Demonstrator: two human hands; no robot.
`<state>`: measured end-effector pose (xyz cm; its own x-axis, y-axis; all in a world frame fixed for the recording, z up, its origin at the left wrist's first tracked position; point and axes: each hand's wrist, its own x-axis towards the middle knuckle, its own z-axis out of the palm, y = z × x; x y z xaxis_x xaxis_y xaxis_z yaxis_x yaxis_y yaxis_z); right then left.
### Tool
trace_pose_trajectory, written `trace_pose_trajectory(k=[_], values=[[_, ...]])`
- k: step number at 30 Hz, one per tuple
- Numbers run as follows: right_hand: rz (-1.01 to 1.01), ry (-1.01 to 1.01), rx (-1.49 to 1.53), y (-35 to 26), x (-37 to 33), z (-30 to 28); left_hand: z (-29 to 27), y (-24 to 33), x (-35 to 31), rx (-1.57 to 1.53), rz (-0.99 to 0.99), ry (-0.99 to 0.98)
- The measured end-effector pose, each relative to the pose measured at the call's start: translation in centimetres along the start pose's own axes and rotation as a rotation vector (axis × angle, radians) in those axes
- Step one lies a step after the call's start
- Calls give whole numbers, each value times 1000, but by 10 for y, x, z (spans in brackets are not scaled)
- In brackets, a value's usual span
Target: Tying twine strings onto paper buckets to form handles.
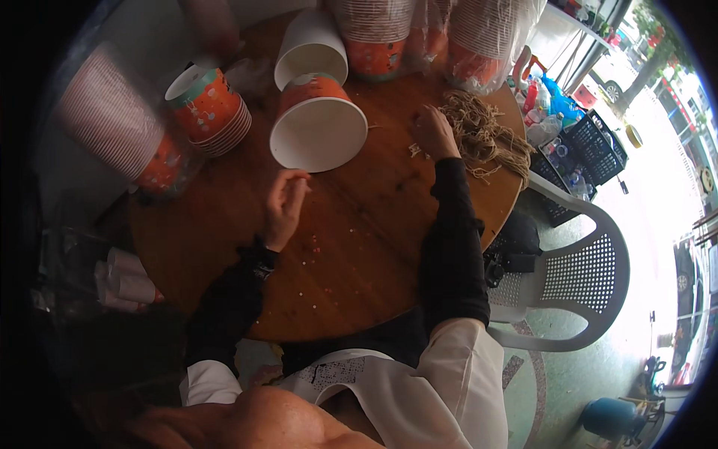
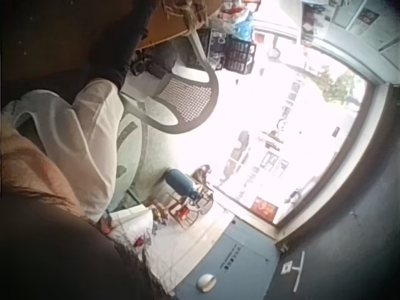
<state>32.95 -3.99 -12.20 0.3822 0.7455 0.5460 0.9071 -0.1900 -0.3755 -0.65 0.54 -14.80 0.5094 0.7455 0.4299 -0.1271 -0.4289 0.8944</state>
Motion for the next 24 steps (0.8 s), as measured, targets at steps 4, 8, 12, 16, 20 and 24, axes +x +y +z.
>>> trace_pose_trajectory(k=[4,8,12,16,20,24], values=[[38,-280,461,-56,-26,-29,33,1,11,-359,-292,-47],[47,-375,599,-96,-53,-33,53,6,21,-599,-526,-126],[-63,-351,592,-97,-57,-21,61,11,20,-645,-674,-165],[-152,-329,507,-100,-56,-21,57,2,20,-573,-520,-162],[-167,-333,495,-97,-56,-22,60,6,23,-537,-551,-124],[-203,-310,486,-97,-56,-20,62,4,23,-554,-572,-143]])
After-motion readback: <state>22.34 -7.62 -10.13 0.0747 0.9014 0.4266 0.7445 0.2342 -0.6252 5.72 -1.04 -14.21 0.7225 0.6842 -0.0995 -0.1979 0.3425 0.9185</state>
